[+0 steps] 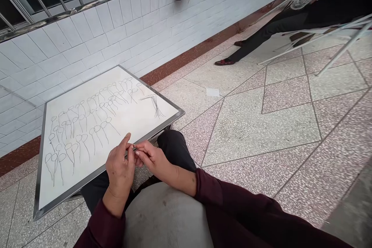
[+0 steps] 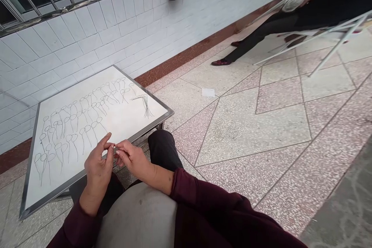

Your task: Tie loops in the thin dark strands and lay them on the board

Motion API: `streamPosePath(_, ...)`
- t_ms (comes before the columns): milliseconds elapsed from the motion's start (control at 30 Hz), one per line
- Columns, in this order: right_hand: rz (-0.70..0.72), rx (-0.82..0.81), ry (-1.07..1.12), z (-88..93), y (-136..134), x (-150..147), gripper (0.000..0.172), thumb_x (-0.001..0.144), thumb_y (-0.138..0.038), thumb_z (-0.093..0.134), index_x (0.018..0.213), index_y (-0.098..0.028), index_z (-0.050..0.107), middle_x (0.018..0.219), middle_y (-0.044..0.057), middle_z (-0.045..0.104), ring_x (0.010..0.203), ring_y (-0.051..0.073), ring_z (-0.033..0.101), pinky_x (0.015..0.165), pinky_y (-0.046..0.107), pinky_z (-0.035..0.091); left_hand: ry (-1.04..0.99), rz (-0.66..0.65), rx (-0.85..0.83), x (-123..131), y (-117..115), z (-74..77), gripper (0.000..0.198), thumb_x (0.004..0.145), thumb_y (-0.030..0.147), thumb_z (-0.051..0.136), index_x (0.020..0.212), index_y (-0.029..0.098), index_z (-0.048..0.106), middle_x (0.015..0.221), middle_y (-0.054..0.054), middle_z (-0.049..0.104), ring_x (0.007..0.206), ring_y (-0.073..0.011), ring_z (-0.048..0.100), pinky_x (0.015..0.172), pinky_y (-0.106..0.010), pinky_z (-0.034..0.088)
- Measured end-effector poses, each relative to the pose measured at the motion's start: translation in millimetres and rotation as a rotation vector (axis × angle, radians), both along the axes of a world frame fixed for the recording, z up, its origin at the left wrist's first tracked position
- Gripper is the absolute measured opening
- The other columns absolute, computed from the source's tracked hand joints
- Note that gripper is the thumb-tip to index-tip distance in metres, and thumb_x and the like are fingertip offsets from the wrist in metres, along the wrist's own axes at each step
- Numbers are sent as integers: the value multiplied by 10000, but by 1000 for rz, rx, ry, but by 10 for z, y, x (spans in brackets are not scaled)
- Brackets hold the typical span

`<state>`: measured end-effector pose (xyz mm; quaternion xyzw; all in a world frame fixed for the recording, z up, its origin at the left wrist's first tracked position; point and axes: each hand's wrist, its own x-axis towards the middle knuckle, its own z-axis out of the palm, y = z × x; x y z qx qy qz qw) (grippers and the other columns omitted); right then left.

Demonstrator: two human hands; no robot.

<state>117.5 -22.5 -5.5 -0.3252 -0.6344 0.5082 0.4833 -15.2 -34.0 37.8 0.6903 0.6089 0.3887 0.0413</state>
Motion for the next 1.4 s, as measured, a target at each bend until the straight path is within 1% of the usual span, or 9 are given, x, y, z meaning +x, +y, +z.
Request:
streamPosePath(233,12,-111,120,4,2,-37,247,954,-458,490,1024,-222,510,703,-15,637,591,139,642,586,284,560,-146,14,-134,29,-31,51,373,920,330,516,1277,257,597,959,-32,725,852,-193,666,812,-341,503)
streamPosePath(367,68,-233,248,5,50,24,310,902,-497,568,976,-201,513,729,-18,629,572,120,640,533,255,554,-398,-107,-363,-20,-60,146,439,918,362,520,1351,293,515,1001,-25,720,856,-177,676,793,-312,511)
streamPosePath(500,86,-308,297,8,74,101,313,884,-473,610,960,-183,520,775,-4,647,591,109,657,525,228,552,-672,-224,-515,-74,-34,176,515,894,384,562,1382,254,461,1061,-63,712,957,-185,665,859,-328,508)
streamPosePath(667,105,-321,298,-5,84,122,309,882,-460,618,947,-180,506,768,0,665,591,114,661,530,234,552,-764,-249,-610,-101,10,203,548,864,415,598,1367,233,477,1083,-88,710,949,-187,654,775,-298,516)
streamPosePath(900,219,-415,336,-12,130,127,365,848,-502,646,908,-175,493,745,-3,679,594,107,650,562,240,540,-808,-190,-649,-122,55,233,576,799,411,670,1308,177,536,1037,-111,723,708,-137,633,623,-247,477)
streamPosePath(1067,288,-501,312,1,129,178,350,835,-478,667,887,-165,521,715,-16,676,552,79,625,552,206,518,-814,-215,-713,-147,77,238,636,739,410,733,1299,173,545,1033,-122,726,735,-159,665,650,-264,496)
streamPosePath(1167,266,-473,266,-2,121,182,336,841,-476,658,873,-166,533,705,-16,673,538,82,619,524,204,520,-814,-208,-712,-148,97,217,628,712,410,755,1269,180,576,982,-104,735,728,-164,671,644,-262,497)
streamPosePath(1267,234,-401,210,-15,106,169,331,843,-479,652,881,-162,563,724,-10,664,559,87,625,521,210,540,-829,-162,-663,-132,123,174,609,673,395,780,1211,162,615,829,-62,728,670,-151,650,581,-238,478)
streamPosePath(1400,245,-321,146,-30,90,173,366,825,-477,675,1008,-170,595,803,0,650,618,92,636,535,217,565,-872,-122,-592,-130,145,133,585,668,368,781,1185,147,618,718,-21,687,644,-140,636,550,-224,471)
